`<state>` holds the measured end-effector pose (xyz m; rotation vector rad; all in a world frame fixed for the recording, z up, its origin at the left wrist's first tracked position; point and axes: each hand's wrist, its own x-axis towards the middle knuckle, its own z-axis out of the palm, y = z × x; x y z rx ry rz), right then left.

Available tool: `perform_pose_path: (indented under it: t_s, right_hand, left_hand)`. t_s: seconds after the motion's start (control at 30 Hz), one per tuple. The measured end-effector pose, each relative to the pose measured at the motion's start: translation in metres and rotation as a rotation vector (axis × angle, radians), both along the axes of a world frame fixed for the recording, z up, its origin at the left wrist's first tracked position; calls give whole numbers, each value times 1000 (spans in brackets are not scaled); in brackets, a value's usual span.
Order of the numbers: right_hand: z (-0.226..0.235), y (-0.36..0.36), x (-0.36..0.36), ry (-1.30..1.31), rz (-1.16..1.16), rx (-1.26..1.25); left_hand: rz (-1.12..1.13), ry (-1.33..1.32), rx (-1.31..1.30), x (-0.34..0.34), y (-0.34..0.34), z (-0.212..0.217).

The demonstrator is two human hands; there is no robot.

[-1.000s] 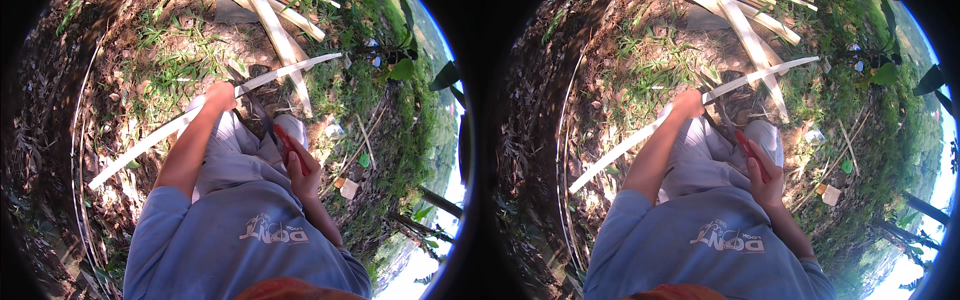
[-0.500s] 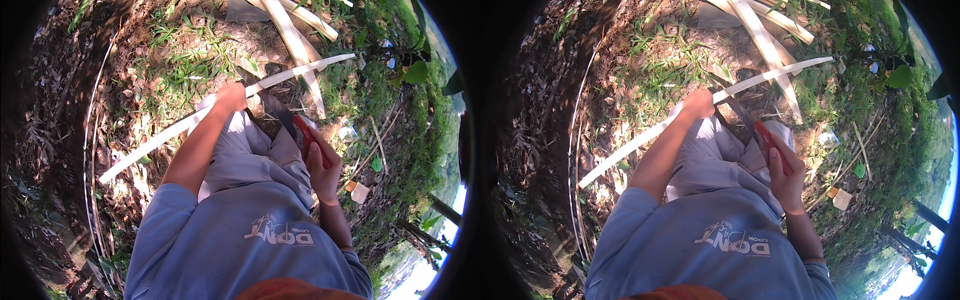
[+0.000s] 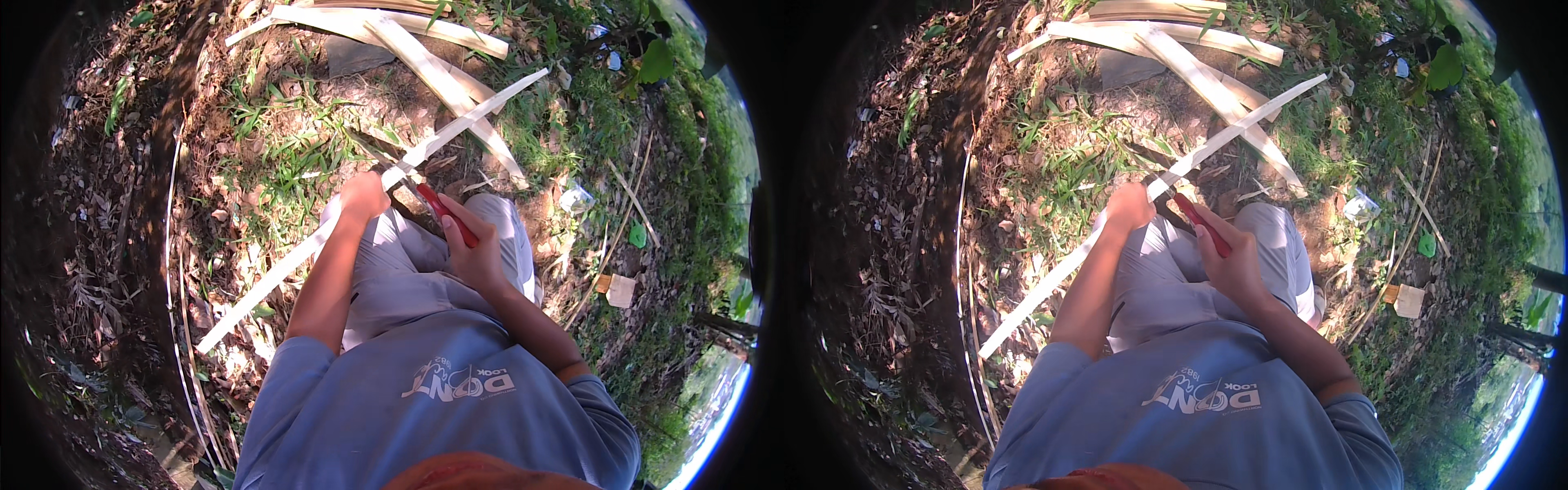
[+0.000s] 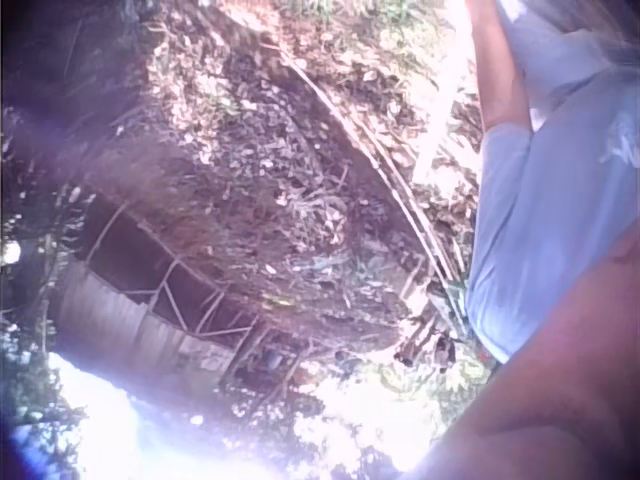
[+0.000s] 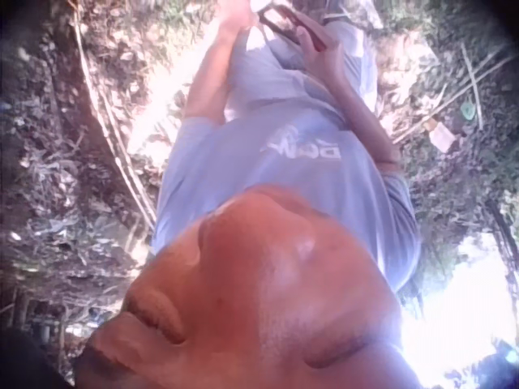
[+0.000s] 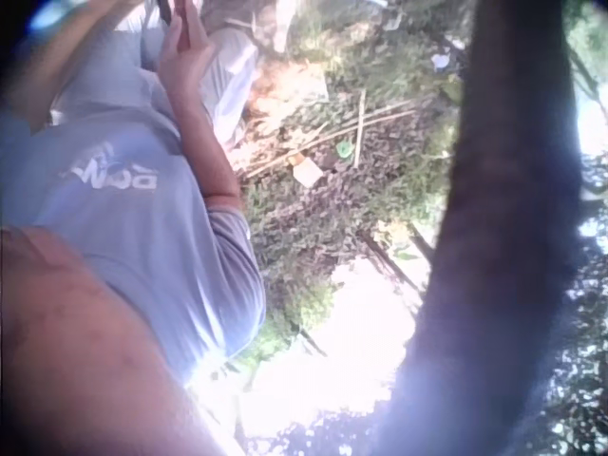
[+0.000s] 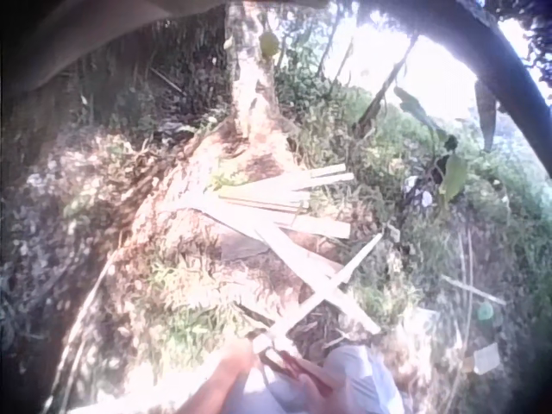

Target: The person sits on the ground and uses a red-handled knife to shave thin strips from a piece of light-colored wood. They repeatedly draw the knife along the wood's length to create shavings, which accumulate on the ground.

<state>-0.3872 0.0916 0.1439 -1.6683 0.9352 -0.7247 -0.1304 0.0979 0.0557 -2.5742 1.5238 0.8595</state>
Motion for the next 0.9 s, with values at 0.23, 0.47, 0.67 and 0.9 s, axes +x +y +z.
perform_pose_path:
  t_s: [0.23,0.47,0.67,0.9]
  right_hand:
    - [3,15,-13,-4,-17,7]
    - [-15,21,-33,-46,-6,-16]
    - [-13,14,-48,-1,8,76]
    - [29,24,-21,125,108,-84]
  left_hand:
    - [24,-44,4,-10,0,5]
    - [-5,-193,-251,-33,32,-20]
    - [11,-122,-294,-42,27,-5]
    - [-124,-58,-86,-18,17,0]
